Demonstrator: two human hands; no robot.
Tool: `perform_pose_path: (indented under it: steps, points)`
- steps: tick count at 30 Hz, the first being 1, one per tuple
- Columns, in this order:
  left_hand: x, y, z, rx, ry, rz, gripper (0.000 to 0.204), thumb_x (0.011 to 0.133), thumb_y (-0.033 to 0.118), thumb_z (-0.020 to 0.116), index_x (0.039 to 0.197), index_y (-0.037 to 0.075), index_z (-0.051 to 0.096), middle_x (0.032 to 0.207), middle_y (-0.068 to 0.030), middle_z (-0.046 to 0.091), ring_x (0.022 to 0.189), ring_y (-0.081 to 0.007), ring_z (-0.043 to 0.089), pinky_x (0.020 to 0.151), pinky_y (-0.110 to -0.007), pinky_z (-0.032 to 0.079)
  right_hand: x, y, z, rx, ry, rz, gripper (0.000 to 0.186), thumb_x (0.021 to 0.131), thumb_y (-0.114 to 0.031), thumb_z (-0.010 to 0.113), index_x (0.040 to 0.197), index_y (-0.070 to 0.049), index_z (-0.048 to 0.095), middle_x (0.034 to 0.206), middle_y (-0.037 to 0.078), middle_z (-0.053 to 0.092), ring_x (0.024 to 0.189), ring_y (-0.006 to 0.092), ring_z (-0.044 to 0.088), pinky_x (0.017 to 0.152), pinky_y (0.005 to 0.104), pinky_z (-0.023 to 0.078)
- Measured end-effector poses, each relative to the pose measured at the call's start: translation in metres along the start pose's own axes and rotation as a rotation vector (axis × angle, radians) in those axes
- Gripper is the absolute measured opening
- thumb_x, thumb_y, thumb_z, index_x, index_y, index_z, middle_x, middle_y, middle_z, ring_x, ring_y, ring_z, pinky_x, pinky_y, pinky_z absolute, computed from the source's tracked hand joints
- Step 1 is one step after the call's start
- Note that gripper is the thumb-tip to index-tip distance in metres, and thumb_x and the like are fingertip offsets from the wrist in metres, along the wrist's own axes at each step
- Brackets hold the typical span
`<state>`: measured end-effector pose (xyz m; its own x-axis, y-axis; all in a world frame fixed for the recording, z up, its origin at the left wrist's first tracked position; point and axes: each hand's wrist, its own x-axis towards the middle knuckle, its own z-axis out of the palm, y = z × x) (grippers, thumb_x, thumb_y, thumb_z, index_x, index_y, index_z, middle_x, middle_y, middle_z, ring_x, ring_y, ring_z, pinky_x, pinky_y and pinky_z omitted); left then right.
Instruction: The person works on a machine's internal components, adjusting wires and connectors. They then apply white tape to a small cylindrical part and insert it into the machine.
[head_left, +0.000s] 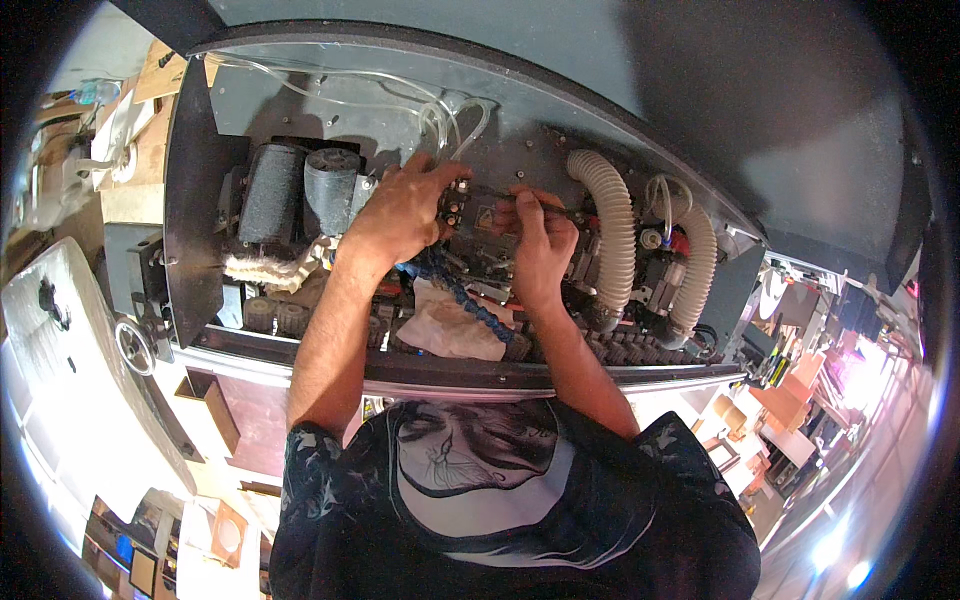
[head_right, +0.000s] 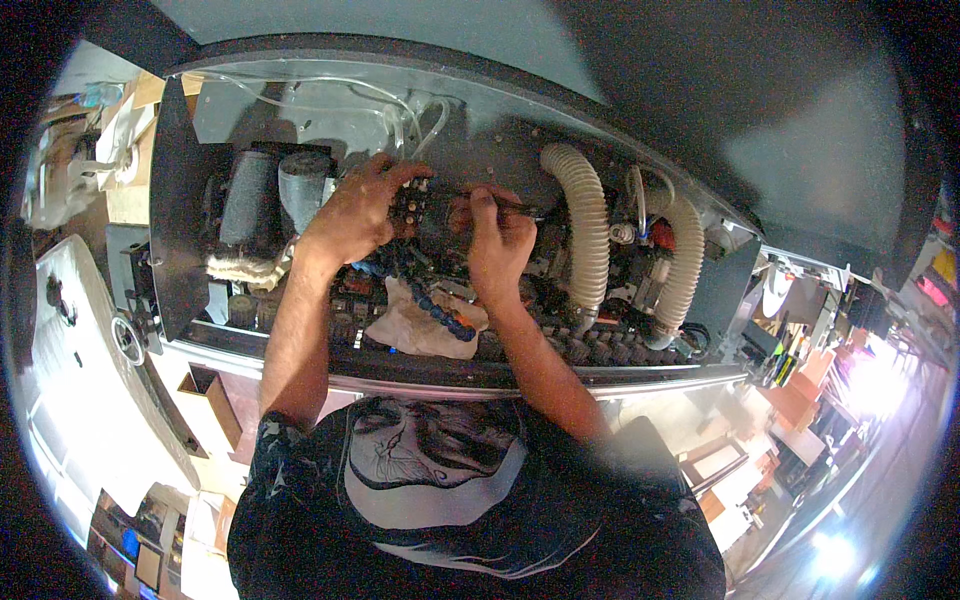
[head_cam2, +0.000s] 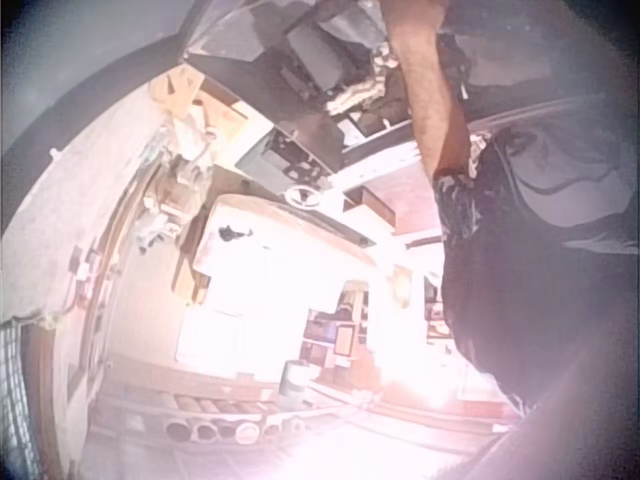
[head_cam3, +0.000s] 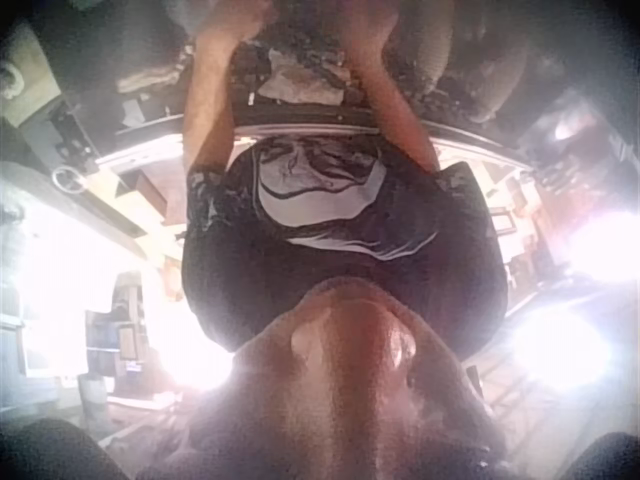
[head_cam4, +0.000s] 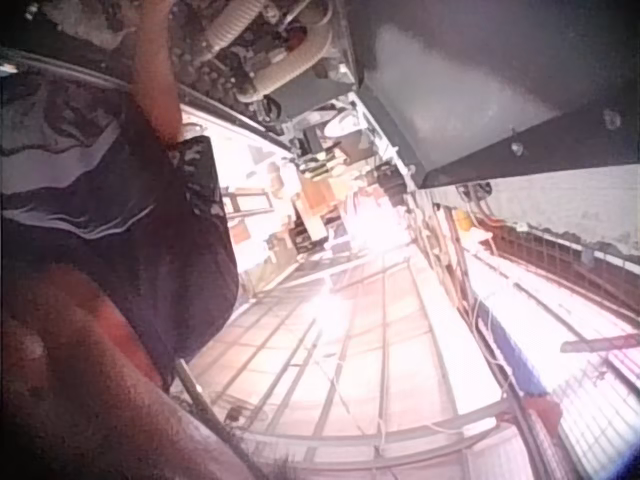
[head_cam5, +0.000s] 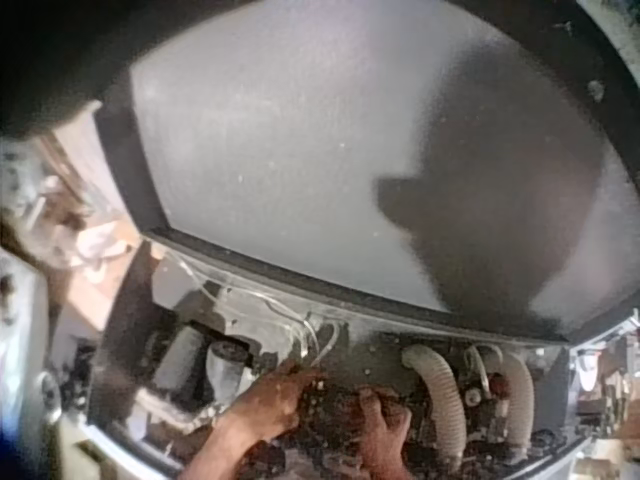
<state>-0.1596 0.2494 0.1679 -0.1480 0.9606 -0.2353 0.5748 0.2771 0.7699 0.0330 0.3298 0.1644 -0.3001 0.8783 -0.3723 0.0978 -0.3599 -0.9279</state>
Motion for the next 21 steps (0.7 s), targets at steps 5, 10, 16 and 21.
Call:
perform_pose_path:
  steps: [5, 10, 16, 21]
  points:
    - [0.000, -0.002, 0.003, 0.015, 0.016, 0.006, 0.077, 0.071, 0.012, 0.090, 0.141, 0.014, 0.058, 0.128, -0.0199, 0.064, 0.121, -0.0433, 0.061, 0.104, -0.051, 0.049, 0.018, 0.031, -0.010, 0.365, 0.033, 0.321, 0.027, 0.104, -0.022, 0.061, 0.114, 0.001, 0.071, 0.098, 0.013, 0.075, 0.081, 0.0227, 0.071, 0.070, 0.0388, 0.058]
    - [-0.002, -0.002, 0.005, 0.040, 0.042, 0.033, 0.077, 0.070, 0.010, 0.089, 0.141, 0.013, 0.058, 0.127, -0.0195, 0.064, 0.119, -0.0428, 0.061, 0.104, -0.051, 0.049, 0.017, 0.035, -0.004, 0.497, 0.012, 0.387, 0.024, 0.103, -0.021, 0.064, 0.111, 0.000, 0.071, 0.098, 0.012, 0.073, 0.082, 0.0226, 0.070, 0.069, 0.0384, 0.058]
    - [-0.001, -0.001, 0.006, 0.055, 0.037, 0.034, 0.071, 0.073, 0.008, 0.085, 0.139, 0.011, 0.059, 0.126, -0.0198, 0.064, 0.120, -0.0434, 0.060, 0.104, -0.051, 0.049, 0.001, 0.008, 0.016, -0.376, -0.018, -0.226, 0.026, 0.102, -0.019, 0.068, 0.100, 0.007, 0.074, 0.092, 0.015, 0.076, 0.072, 0.0250, 0.071, 0.070, 0.0367, 0.058]
    - [0.000, -0.003, 0.005, 0.016, 0.041, 0.031, 0.069, 0.075, 0.006, 0.082, 0.140, 0.012, 0.059, 0.127, -0.0196, 0.063, 0.121, -0.0435, 0.059, 0.105, -0.051, 0.048, 0.003, -0.014, 0.021, -0.746, -0.068, -0.563, 0.029, 0.098, -0.020, 0.073, 0.086, 0.005, 0.075, 0.092, 0.020, 0.077, 0.074, 0.0325, 0.074, 0.068, 0.0398, 0.057]
